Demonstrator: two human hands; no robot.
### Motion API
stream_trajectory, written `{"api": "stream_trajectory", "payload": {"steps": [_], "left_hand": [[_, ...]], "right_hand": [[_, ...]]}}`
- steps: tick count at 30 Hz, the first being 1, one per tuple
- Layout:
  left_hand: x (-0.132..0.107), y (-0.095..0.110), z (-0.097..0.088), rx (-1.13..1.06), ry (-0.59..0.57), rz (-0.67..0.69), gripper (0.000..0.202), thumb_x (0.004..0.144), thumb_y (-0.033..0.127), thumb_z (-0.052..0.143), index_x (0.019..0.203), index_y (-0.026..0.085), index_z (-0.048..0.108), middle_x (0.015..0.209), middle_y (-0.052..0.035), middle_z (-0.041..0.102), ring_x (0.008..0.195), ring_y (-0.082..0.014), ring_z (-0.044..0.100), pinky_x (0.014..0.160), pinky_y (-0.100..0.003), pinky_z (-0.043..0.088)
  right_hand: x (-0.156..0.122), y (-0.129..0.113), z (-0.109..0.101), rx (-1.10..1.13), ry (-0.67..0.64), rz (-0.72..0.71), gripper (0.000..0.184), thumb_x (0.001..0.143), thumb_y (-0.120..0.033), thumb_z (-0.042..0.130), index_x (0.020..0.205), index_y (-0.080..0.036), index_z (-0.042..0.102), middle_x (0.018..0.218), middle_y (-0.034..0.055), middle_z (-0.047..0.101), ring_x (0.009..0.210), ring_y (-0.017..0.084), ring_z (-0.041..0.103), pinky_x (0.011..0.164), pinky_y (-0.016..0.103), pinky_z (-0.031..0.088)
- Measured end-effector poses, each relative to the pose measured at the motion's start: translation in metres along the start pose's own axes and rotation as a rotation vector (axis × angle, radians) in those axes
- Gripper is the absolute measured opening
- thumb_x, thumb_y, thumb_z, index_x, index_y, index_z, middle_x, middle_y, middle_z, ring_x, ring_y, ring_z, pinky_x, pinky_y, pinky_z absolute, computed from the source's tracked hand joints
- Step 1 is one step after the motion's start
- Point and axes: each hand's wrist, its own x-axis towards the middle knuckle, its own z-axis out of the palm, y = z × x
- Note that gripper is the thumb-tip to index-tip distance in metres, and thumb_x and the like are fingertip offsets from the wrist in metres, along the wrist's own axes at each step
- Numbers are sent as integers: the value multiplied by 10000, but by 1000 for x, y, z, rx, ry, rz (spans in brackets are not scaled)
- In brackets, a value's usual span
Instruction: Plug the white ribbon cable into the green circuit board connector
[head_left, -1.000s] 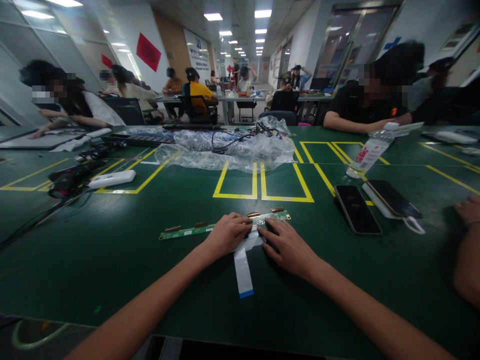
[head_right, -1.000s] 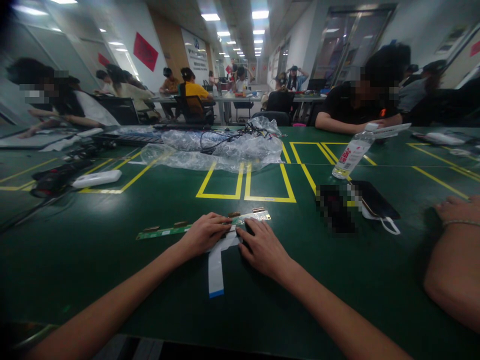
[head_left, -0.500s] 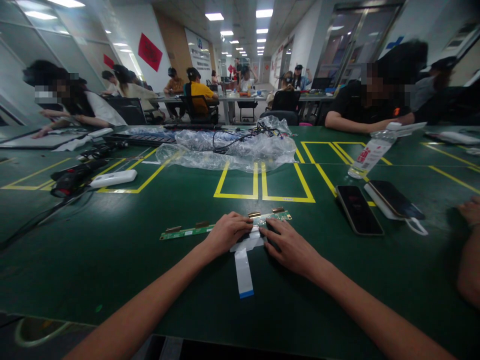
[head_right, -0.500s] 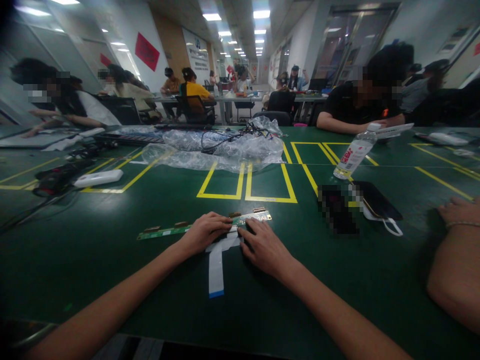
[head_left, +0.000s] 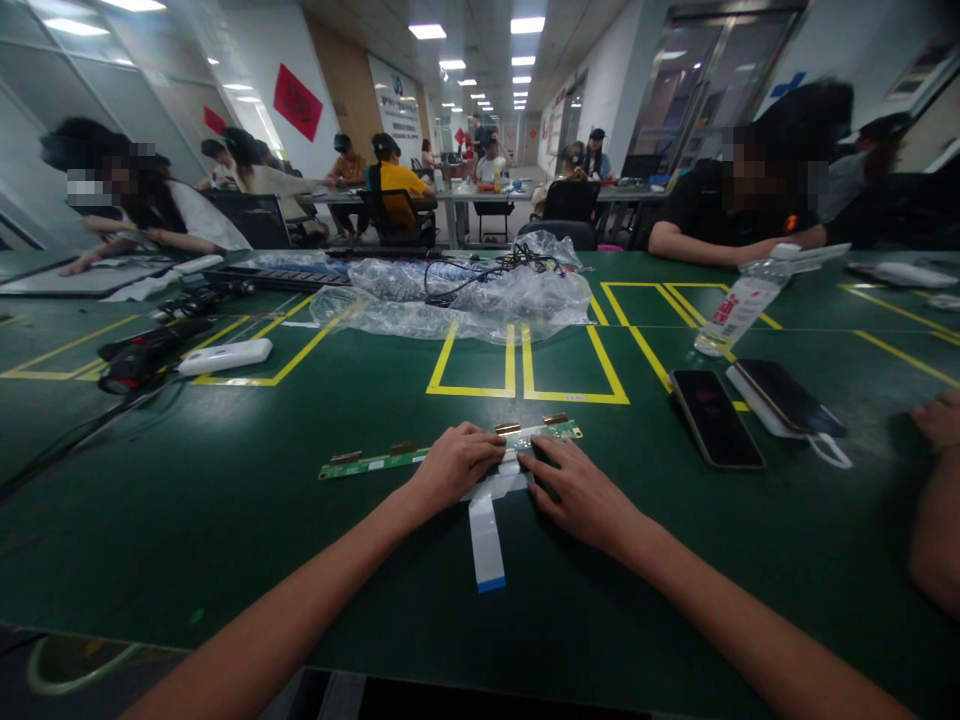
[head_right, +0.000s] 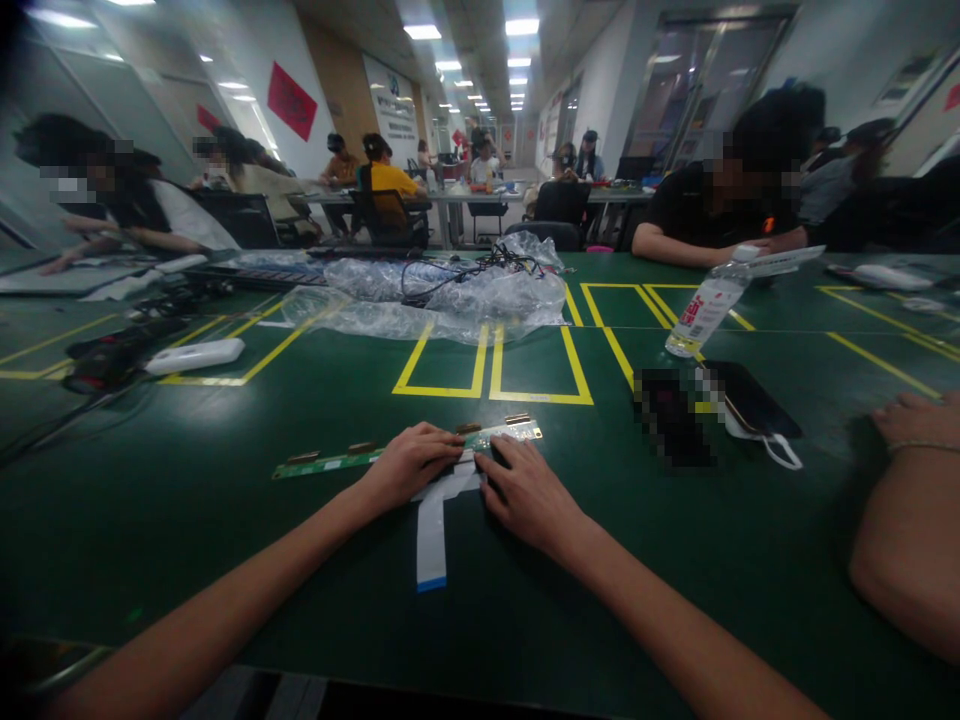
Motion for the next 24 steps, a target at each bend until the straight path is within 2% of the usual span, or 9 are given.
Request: {"api": "stream_trajectory", "payload": {"steps": [10,14,24], "left_hand": [[0,-4,0,-63,15,10,248,955,214,537,1123,235,719,1217,-34,714,1041,-209,612,881,-387,513],[0,-2,-5,-82,7,18,250,926,170,568,1124,223,711,1215,-39,713,1057,-203,617,908,-386,508],[-2,-4,-5,-89,-18,28,276,951,183,538,1169,246,695,1241,-46,699,1084,-204,610,917,-403,511]], "right_hand": [[1,-2,1,-40,8,-7,474,964,-337,495,1425,-226,516,1494,154,452,1379,347,407,1114,577,360],[1,-4,-1,-39,-14,-10,491,958,-338,509,1434,-220,507,1506,163,440,1391,354,393,1125,581,340],[1,-6,2,-28,0,4,495,957,-368,508,1436,-240,502,1514,146,435,1392,357,388,1129,588,322]]}}
